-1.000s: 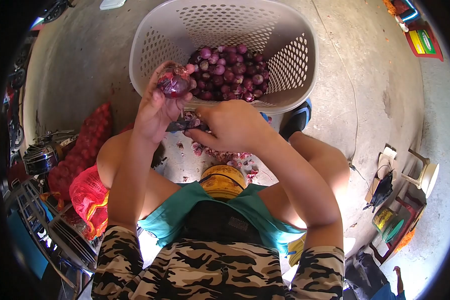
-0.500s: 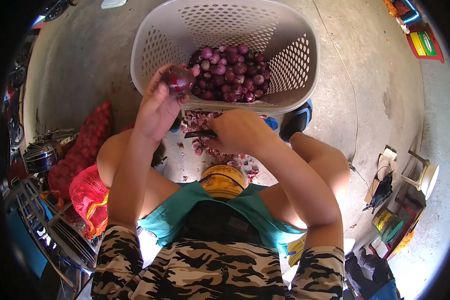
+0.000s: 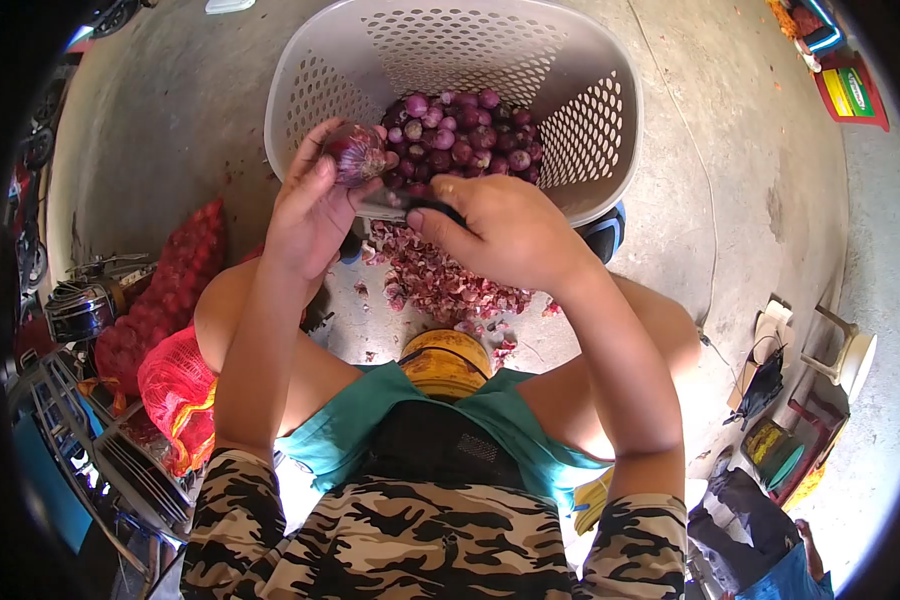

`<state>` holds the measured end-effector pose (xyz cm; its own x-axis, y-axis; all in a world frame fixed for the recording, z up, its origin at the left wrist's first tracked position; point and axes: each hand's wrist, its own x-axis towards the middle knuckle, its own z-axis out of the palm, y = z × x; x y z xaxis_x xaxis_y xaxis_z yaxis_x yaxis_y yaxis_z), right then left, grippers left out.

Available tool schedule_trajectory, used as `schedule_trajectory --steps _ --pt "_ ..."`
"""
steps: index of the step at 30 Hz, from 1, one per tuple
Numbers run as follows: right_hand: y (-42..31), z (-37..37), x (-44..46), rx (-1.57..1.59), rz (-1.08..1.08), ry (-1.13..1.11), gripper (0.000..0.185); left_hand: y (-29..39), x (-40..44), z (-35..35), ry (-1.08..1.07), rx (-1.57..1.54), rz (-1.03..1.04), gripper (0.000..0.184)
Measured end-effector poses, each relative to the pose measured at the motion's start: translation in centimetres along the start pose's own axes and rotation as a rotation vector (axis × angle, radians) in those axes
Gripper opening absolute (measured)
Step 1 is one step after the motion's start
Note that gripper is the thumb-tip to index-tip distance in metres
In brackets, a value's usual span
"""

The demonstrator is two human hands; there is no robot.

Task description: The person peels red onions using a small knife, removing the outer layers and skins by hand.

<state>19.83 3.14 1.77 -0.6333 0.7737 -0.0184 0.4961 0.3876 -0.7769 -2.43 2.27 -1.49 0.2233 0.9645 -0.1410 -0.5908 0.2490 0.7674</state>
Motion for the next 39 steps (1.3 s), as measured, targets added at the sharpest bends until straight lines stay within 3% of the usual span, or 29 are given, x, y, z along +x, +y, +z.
schedule_trajectory --steps 8,13,28,39 --pt "0.3 0.8 0.6 0.070 -0.006 0.252 0.043 -0.9 -0.2 0.4 -0.172 -0.102 -0.004 0.045" --pt "0.8 1.2 0.9 0.057 -0.078 0.298 0.049 -1.6 -0.8 0.4 -0.197 -0.068 -0.049 0.063" --pt "0.1 3.0 1.3 0.371 0.040 0.255 0.049 -2.2 -1.0 -0.3 -0.154 -0.061 0.063 0.058" --pt "-0.9 3.4 1.0 0.371 0.091 0.211 0.038 -2.2 -0.6 0.1 -0.215 0.010 0.170 0.056"
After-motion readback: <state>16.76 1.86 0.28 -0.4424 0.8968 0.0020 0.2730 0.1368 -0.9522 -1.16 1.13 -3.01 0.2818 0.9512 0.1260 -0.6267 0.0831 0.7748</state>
